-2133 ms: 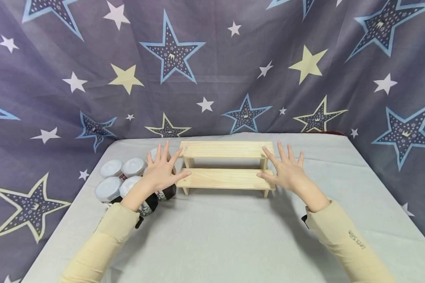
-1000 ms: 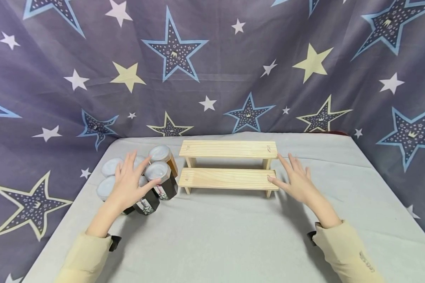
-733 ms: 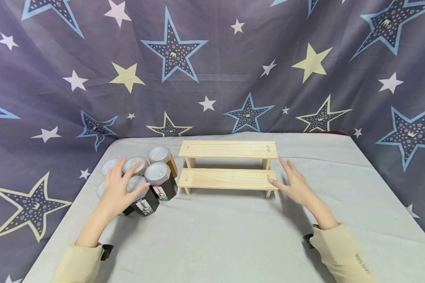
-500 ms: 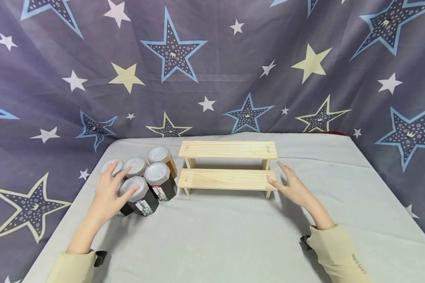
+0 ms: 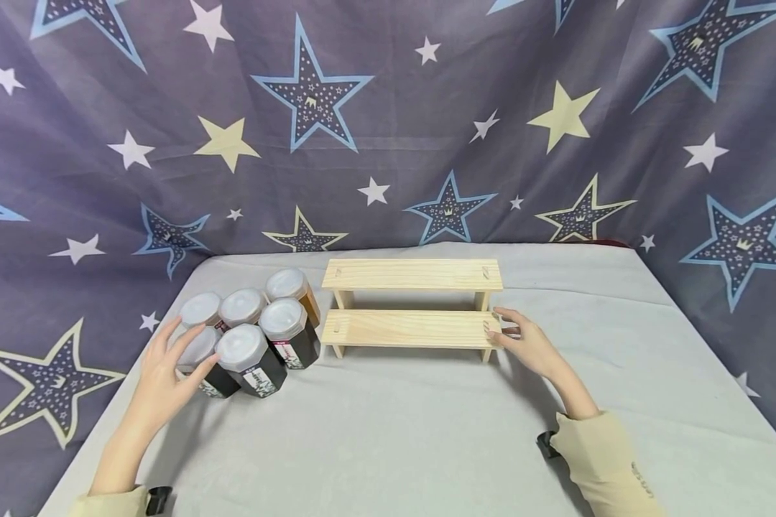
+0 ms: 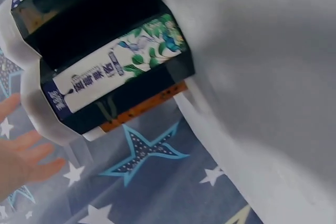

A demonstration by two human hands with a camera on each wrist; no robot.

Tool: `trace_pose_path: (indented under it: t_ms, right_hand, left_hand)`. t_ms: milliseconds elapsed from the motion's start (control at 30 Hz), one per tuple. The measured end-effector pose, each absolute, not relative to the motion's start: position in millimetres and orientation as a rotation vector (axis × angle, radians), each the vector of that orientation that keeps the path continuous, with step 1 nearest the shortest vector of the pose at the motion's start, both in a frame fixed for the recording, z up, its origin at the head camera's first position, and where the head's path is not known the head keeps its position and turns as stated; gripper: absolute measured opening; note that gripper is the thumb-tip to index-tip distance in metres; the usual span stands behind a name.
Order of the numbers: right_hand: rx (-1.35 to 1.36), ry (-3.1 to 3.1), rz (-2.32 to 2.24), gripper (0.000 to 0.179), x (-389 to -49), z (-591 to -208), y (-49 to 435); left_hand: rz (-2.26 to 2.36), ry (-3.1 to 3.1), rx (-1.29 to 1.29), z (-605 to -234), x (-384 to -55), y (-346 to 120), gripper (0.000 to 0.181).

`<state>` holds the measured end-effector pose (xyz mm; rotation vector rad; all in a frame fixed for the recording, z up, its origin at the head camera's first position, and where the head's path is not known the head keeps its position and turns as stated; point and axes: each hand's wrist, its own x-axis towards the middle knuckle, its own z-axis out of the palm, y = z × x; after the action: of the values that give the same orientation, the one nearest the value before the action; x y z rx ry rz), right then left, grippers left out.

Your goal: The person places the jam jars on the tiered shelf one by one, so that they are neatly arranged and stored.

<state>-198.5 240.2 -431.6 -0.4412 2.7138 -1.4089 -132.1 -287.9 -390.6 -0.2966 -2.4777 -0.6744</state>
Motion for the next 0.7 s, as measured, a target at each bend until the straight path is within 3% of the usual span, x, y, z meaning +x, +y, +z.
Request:
trace_pose_path:
  t_ms: [433, 700]
  right_hand:
    - [-0.423, 2.675, -1.457, 0.042, -200.3, -432.2, 238.3]
    - [-0.301, 2.554, -1.559, 0.044, -201.1, -434.1, 238.6]
  left_hand:
    - [-0.758, -2.553, -0.232, -398.8, -129.3, -298.5, 0.048]
    - [-0.771, -2.597, -0.186, -401.1, -127.7, -300.6, 0.05]
